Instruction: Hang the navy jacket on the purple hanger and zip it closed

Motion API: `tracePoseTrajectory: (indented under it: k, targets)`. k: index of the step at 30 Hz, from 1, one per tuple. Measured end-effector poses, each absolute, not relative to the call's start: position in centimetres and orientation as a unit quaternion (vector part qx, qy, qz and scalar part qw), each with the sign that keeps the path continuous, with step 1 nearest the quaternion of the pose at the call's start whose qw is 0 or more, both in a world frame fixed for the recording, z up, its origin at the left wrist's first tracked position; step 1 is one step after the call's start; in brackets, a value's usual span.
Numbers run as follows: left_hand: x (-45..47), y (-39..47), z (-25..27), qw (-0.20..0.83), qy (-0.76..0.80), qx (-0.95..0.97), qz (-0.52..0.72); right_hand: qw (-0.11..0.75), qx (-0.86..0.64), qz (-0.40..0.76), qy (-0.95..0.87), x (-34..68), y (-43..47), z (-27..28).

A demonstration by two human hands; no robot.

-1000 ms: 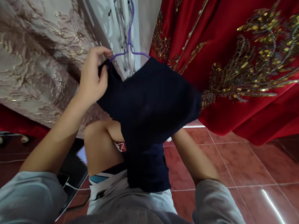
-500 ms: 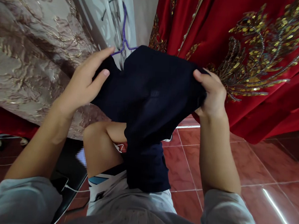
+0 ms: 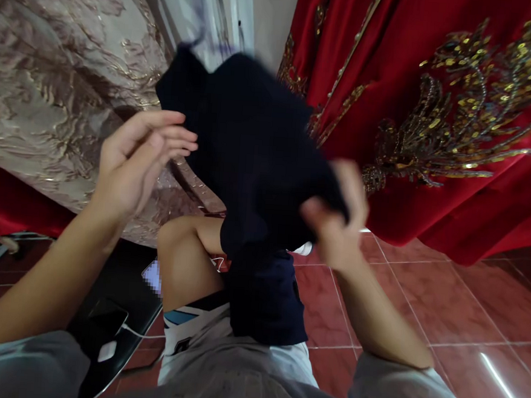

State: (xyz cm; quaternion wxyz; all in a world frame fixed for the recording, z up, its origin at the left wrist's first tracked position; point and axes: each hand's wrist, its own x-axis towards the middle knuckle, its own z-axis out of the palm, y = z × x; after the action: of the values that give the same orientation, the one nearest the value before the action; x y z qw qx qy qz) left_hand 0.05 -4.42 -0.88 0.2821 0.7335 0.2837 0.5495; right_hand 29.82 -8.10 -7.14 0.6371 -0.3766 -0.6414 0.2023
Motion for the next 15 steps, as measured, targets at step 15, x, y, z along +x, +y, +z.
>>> tracePoseTrajectory:
  k: [15]
  targets:
    - [-7.7, -8.8, -0.4, 0.290, 0.404, 0.834, 0.240, 0.364, -0.317, 0.323, -0.814, 29.7, -4.4, -9.1]
